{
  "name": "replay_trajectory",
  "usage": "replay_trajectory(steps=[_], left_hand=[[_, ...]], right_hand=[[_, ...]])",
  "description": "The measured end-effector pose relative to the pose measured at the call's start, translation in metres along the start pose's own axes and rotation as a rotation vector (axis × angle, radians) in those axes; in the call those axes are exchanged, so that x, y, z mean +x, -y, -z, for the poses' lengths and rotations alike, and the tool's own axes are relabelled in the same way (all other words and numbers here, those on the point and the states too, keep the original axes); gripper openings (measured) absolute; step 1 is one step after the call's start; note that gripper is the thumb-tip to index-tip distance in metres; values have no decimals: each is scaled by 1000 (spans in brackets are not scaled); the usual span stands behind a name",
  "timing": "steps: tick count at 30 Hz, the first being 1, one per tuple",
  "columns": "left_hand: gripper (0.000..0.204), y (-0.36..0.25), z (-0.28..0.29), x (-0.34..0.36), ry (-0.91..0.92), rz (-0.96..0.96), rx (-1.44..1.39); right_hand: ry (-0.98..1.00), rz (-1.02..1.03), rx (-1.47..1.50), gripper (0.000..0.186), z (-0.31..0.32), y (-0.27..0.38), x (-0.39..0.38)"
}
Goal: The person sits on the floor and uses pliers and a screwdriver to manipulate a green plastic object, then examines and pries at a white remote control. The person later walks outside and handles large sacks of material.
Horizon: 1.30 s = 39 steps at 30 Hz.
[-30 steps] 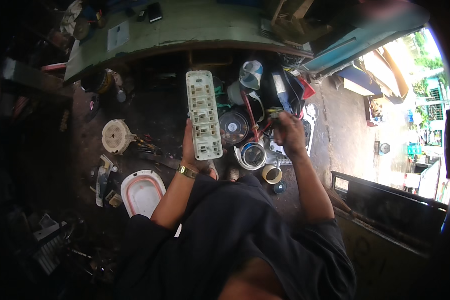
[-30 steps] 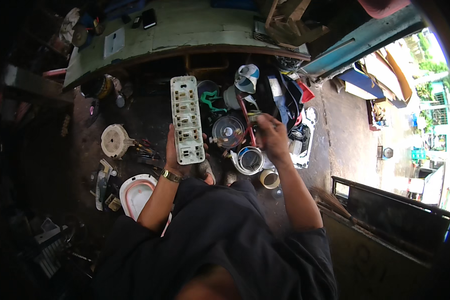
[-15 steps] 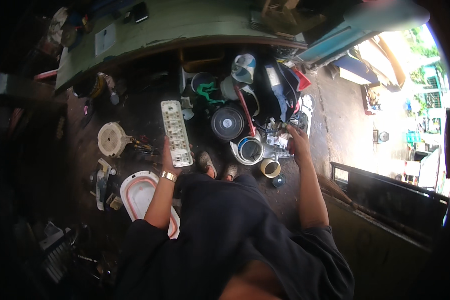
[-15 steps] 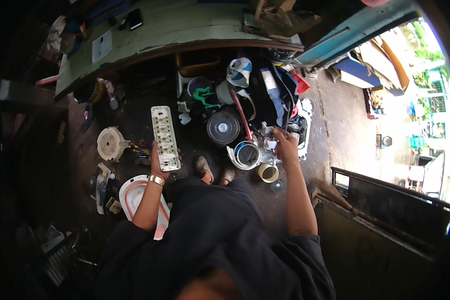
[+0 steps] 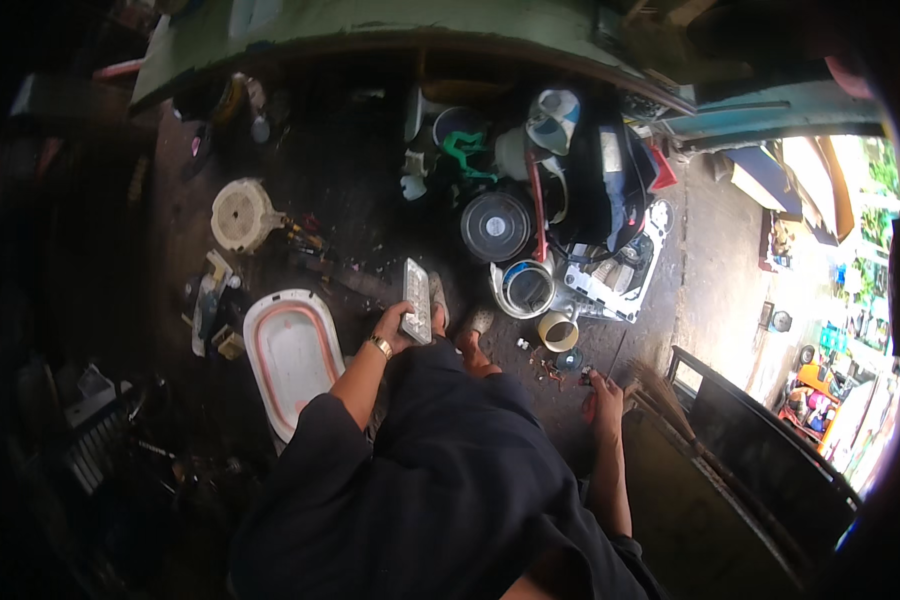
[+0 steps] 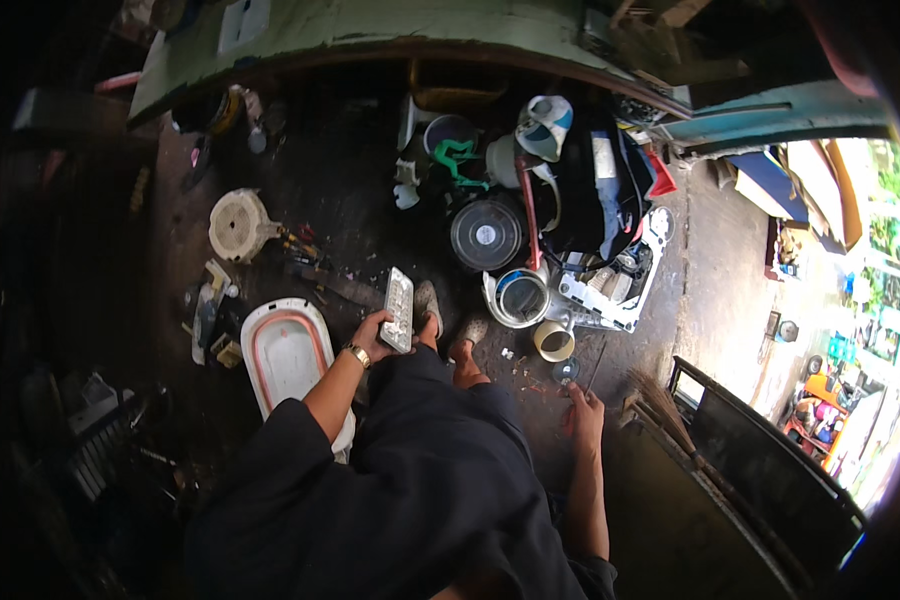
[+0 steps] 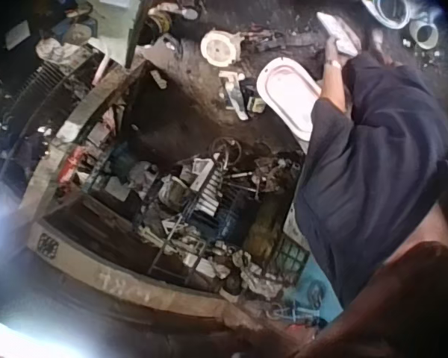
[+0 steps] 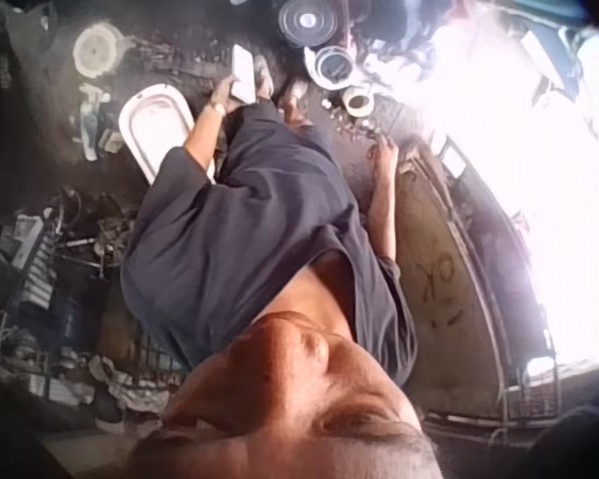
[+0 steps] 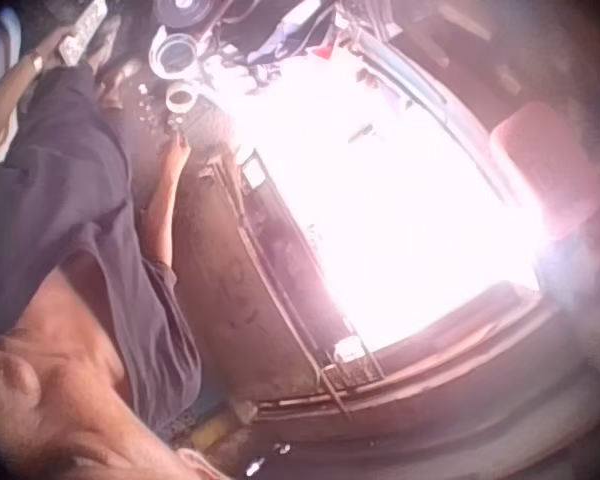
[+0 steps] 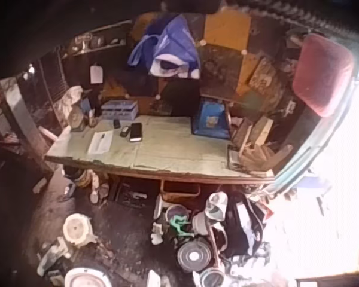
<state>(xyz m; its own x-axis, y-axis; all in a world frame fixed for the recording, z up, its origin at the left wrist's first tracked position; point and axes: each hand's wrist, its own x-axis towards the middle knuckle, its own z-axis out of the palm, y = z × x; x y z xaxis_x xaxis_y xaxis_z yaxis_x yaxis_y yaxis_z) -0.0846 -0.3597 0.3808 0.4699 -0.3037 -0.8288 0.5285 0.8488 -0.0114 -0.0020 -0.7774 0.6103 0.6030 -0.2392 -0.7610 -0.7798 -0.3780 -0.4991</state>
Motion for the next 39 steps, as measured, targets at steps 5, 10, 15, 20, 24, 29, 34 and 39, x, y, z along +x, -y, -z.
replay_trajectory(steps=[5,10,15,20,24,29,34,39], left_hand=[[51,0,122,71,-585,-388,1028],[43,-43,99,44,-733,-537,1180],[36,-56,105,11,-758,-636,1106],[38,-29,164,2,-829,-579,1125],[45,11,204,-11,-940,-494,1072],[34,54,239,-15,-847,-488,1261],[61,67,118,87,-261,-645,691],[89,50,-10,131,-83,-525,1149]], right_hand=[[-11,-109,-44,34,-25,16,-8],[-32,-71,-155,42,-28,31,11],[18,5,-226,37,-42,63,22],[104,49,-341,39,-63,87,33],[153,110,-402,42,-82,93,33],[138,82,-453,41,-93,76,33],[162,158,-480,41,-96,90,29],[136,103,-511,39,-89,100,25]])
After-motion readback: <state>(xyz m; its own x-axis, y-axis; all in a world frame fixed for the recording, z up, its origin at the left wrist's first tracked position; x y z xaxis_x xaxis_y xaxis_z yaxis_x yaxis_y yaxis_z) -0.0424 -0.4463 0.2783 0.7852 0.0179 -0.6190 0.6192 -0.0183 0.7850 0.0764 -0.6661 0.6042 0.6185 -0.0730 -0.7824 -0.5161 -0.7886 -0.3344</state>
